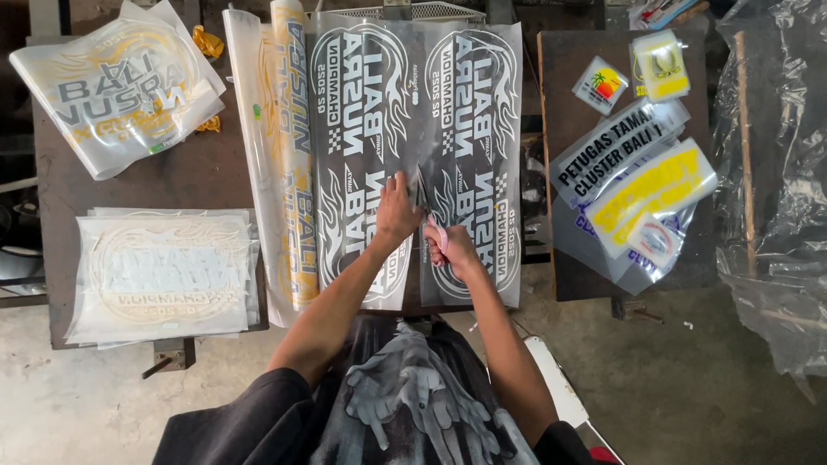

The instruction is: The person unrolls a large sheet of printed vinyl stickers on a table and uses scissors to cut out individual designs. They carefully trim around the edges of the graphics and separate the cut pieces from the main roll.

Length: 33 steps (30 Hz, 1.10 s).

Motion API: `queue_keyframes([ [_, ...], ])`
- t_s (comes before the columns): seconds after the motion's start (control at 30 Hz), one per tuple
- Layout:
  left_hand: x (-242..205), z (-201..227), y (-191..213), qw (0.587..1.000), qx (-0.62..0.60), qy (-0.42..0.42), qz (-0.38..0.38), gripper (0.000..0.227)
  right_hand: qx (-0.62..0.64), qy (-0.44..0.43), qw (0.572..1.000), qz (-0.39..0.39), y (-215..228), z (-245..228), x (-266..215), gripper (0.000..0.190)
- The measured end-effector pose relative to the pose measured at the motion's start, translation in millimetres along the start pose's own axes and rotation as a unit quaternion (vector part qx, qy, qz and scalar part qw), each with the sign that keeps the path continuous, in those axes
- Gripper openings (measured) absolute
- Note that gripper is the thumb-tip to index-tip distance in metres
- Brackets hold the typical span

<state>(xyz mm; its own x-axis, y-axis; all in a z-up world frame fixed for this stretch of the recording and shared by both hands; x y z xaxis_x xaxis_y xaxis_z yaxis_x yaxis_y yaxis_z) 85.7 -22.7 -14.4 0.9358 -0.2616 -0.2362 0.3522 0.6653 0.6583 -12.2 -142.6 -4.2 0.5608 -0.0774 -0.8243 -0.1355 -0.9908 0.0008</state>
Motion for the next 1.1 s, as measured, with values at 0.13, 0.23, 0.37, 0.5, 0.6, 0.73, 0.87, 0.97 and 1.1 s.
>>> queue_keyframes([
  [0.13, 10, -12, -16, 0.999, 0.028, -0.014, 0.017, 0.048, -0.019, 0.022, 1.0, 0.008, 4, 17, 17, 0.035],
  [0.23, 23, -27, -26, 0.998, 0.027, -0.023, 0.045, 0.029, -0.024, 0.031, 0.999, 0.005, 4, 19, 18, 0.034],
  [0.37, 34, -41, -30, 0.991, 0.037, -0.058, 0.112, 0.008, -0.053, 0.044, 0.998, 0.01, 1, 16, 15, 0.038],
  [0.5, 28, -35, -18, 0.99, 0.037, -0.06, 0.123, 0.001, -0.07, 0.073, 0.995, 0.012, -2, 8, 20, 0.043],
  [0.6, 32, -41, -24, 0.991, 0.033, -0.051, 0.12, 0.002, -0.052, 0.074, 0.996, 0.018, -8, -1, 23, 0.044],
  [0.73, 40, -51, -32, 0.993, 0.036, -0.03, 0.108, 0.006, -0.064, 0.104, 0.992, 0.033, -18, -3, 30, 0.045],
  [0.87, 48, -53, -27, 0.993, 0.01, -0.048, 0.104, 0.006, -0.036, 0.098, 0.993, 0.048, -29, -13, 13, 0.04],
  [0.97, 53, -58, -31, 0.996, 0.003, -0.049, 0.076, 0.009, -0.02, 0.091, 0.994, 0.055, -38, -29, -8, 0.038],
  [1.1, 58, -61, -35, 0.998, 0.012, -0.039, 0.057, 0.01, -0.017, 0.092, 0.994, 0.051, -35, -13, 17, 0.038],
])
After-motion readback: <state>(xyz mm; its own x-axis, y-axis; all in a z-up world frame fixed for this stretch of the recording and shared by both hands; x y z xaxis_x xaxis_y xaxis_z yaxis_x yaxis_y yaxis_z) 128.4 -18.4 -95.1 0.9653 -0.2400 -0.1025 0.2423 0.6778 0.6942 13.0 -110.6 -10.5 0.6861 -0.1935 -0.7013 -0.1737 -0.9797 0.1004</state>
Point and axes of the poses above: each hand's wrist, its own x-axis towards the middle knuckle, its own y-axis out of the back of the hand, z = x × y, the point moved 8 cm from there along x, towards the middle knuckle, and after that the axes turned 6 degrees about -y, right-handed, at the moved point
